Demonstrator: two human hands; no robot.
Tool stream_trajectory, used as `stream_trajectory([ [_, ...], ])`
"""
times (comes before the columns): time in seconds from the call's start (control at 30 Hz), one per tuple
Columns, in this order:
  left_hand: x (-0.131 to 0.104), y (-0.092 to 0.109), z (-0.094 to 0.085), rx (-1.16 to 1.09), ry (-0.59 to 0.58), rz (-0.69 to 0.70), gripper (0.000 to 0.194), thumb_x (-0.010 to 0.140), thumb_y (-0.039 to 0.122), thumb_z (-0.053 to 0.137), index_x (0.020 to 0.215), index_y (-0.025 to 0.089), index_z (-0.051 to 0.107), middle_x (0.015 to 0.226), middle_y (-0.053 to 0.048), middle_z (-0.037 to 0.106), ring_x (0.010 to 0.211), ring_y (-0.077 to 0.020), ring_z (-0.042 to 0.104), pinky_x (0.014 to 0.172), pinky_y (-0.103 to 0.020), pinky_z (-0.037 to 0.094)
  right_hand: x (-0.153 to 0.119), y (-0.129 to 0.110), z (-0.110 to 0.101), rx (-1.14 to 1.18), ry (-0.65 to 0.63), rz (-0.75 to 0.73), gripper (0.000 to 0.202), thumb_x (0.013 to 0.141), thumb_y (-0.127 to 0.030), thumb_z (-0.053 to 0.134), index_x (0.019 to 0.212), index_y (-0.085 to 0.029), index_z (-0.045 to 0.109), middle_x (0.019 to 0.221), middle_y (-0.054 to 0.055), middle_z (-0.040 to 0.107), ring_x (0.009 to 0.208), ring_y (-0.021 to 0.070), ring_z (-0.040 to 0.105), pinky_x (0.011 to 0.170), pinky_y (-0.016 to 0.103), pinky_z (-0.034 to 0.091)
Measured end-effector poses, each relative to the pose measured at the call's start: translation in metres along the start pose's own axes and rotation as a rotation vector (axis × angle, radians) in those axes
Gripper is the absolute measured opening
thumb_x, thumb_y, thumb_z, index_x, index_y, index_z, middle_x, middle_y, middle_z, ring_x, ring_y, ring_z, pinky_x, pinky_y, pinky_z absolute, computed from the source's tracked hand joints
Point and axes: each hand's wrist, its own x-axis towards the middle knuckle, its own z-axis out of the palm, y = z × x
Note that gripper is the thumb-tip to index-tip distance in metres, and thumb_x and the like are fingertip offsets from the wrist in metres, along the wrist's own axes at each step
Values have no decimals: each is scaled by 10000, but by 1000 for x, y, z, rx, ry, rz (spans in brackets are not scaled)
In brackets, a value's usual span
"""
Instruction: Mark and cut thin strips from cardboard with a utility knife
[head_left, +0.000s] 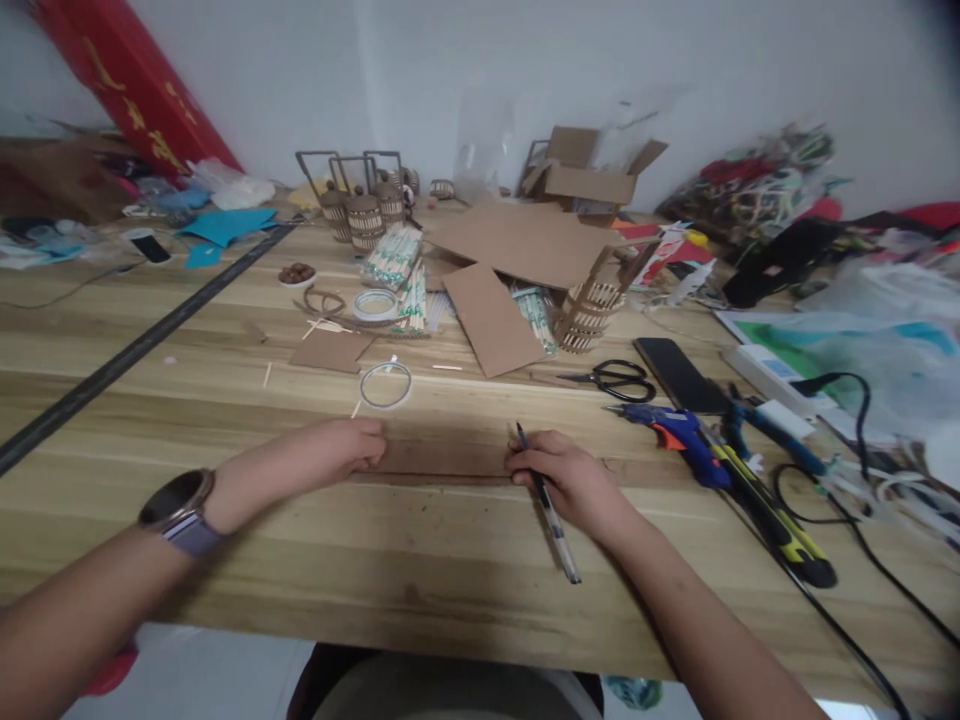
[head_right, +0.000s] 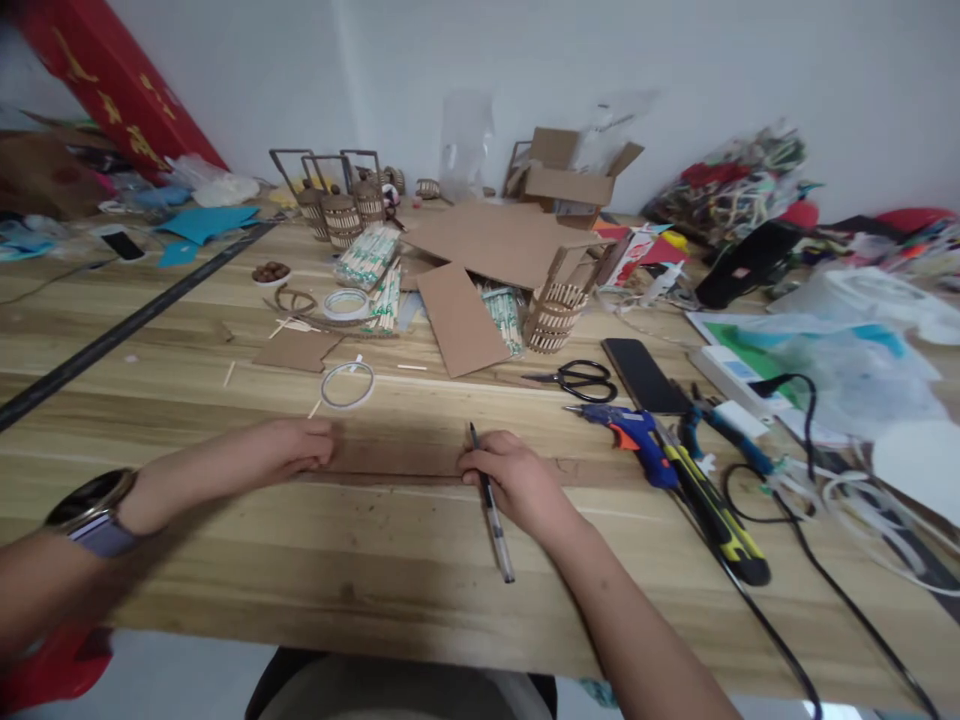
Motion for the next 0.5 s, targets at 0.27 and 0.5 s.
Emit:
stream_trajectory([
  [0.27,41,19,-6,82,-161,16,711,782,-65,528,1328,376,638,1064,8,684,814,-195,656,676,-243,427,1,0,0,15,0,-7,170,985,-253,568,996,-230,736,1048,112,737,984,234,684,843,356,553],
  [0.5,61,14,-14,129,-321,11,802,776,-5,672,1410,474,564,1175,-1,704,913,-213,688,757,-245,458,-2,7,1,29,16,-22,177,990,-311,568,1041,-251,726,1063,104,743,987,239,693,838,366,567],
])
